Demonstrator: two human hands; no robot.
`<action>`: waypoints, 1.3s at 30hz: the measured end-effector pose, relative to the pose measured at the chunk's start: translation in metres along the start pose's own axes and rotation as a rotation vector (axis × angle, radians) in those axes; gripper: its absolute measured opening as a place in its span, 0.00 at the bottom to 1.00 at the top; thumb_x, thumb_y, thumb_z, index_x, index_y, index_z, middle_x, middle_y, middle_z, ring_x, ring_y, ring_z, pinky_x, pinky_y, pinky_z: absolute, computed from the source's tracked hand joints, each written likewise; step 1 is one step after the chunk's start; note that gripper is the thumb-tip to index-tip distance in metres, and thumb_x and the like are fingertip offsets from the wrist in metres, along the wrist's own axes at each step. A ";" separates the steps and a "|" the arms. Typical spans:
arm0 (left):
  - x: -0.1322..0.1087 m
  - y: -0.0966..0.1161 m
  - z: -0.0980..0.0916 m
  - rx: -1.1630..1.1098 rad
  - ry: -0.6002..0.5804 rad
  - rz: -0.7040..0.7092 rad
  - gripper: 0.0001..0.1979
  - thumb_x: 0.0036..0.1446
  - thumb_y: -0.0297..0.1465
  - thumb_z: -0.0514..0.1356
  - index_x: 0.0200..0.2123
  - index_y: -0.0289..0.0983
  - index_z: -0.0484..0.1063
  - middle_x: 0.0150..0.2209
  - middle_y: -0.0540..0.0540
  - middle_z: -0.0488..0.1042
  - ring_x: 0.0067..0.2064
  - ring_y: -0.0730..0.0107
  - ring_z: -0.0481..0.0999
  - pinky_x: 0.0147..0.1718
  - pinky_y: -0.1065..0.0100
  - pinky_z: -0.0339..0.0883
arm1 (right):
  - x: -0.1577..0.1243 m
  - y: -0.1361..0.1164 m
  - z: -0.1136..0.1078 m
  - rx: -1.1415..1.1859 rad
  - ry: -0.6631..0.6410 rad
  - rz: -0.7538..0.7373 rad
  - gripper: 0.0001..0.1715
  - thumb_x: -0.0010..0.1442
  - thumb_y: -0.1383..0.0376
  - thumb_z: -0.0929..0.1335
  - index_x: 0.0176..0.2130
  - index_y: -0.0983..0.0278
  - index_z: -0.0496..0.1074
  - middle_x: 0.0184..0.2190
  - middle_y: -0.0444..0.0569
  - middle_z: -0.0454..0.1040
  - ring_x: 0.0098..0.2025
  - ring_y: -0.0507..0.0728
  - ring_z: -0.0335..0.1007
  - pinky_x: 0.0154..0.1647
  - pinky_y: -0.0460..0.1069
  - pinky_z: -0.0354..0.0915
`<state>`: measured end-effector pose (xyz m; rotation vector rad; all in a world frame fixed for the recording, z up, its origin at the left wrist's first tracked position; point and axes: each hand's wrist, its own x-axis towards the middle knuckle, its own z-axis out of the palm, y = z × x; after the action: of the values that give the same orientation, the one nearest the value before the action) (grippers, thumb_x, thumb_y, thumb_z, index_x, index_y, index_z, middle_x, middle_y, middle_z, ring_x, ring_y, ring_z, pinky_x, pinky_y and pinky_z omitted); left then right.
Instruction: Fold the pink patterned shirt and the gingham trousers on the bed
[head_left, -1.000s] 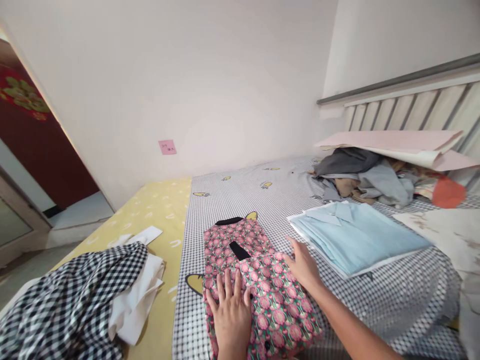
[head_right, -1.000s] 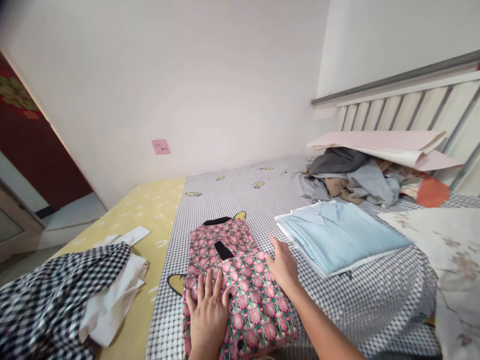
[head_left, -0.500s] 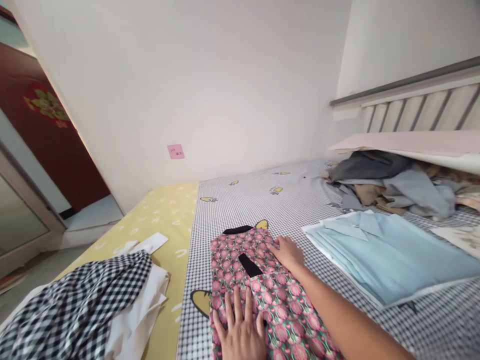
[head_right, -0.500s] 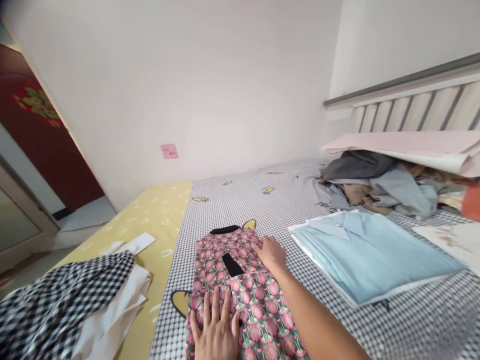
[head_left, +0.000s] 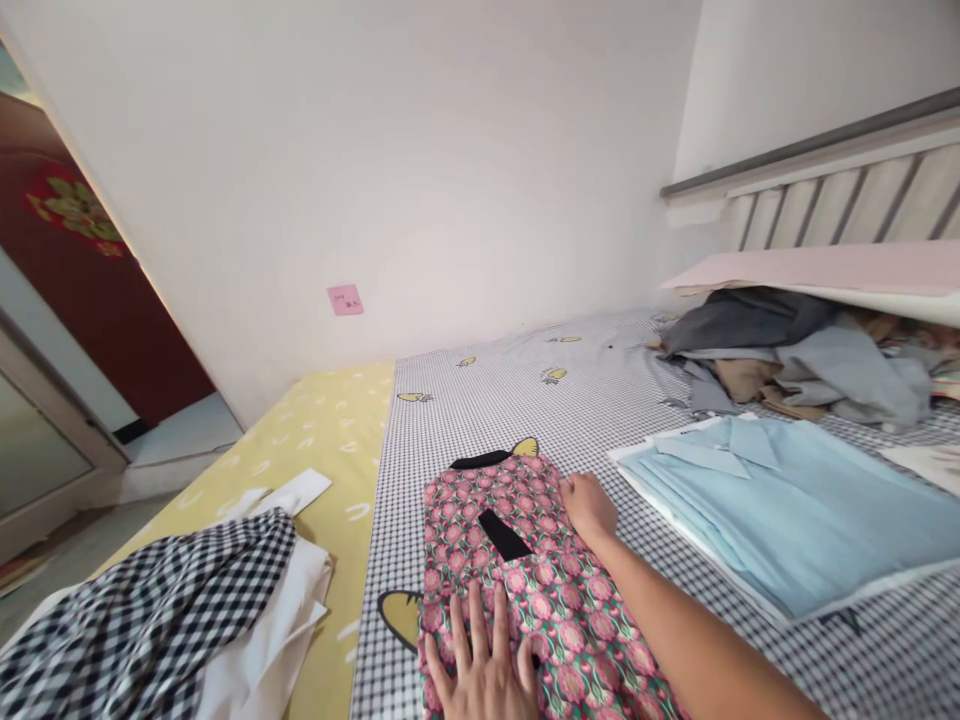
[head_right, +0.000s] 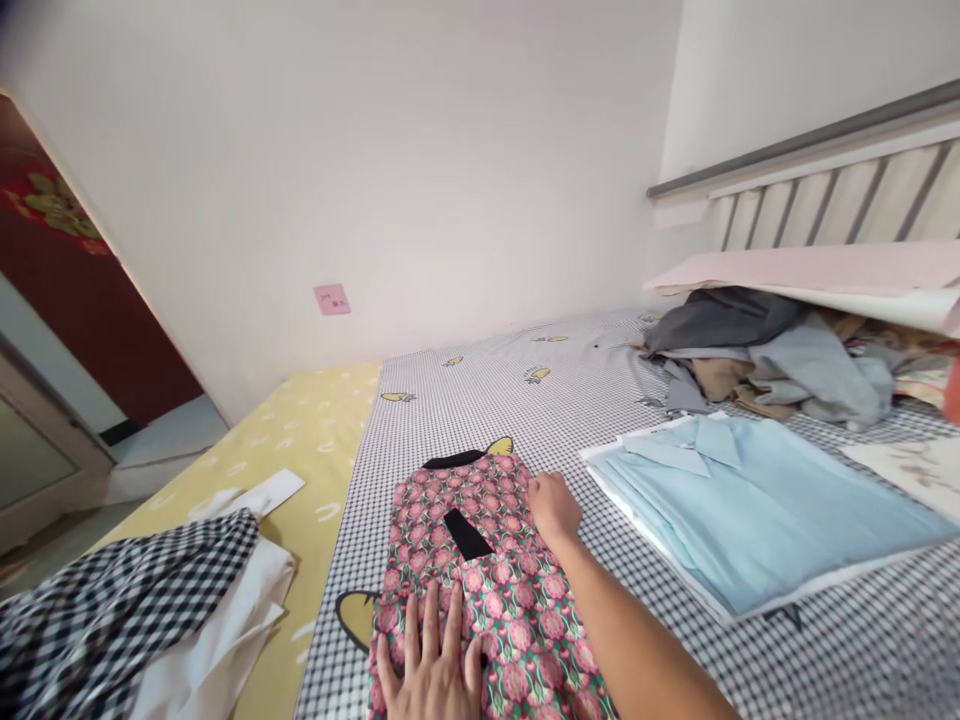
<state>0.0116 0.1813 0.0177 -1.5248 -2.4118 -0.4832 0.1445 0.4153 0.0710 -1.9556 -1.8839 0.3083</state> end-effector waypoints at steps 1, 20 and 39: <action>0.000 0.000 0.000 -0.001 0.007 0.003 0.24 0.67 0.45 0.52 0.65 0.56 0.63 0.70 0.49 0.61 0.69 0.45 0.63 0.69 0.30 0.42 | 0.001 0.000 -0.001 -0.003 0.004 0.001 0.17 0.70 0.61 0.60 0.45 0.61 0.76 0.48 0.54 0.72 0.41 0.57 0.75 0.33 0.50 0.62; -0.004 0.001 -0.007 -0.003 -0.018 0.050 0.25 0.67 0.42 0.52 0.67 0.55 0.61 0.71 0.48 0.60 0.71 0.44 0.60 0.68 0.27 0.42 | -0.044 -0.040 0.023 -0.147 -0.220 -0.466 0.31 0.73 0.46 0.54 0.71 0.40 0.54 0.75 0.44 0.52 0.75 0.70 0.39 0.66 0.80 0.36; -0.002 0.001 -0.032 0.016 -0.074 0.102 0.26 0.70 0.42 0.48 0.69 0.51 0.58 0.72 0.45 0.57 0.73 0.47 0.55 0.68 0.29 0.41 | -0.154 0.008 -0.046 -0.103 -0.120 -0.648 0.25 0.71 0.53 0.61 0.65 0.36 0.64 0.71 0.39 0.61 0.73 0.70 0.48 0.68 0.77 0.37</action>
<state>0.0145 0.1670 0.0466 -1.6765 -2.3710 -0.3925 0.1615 0.2560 0.0903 -1.2949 -2.5202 0.1349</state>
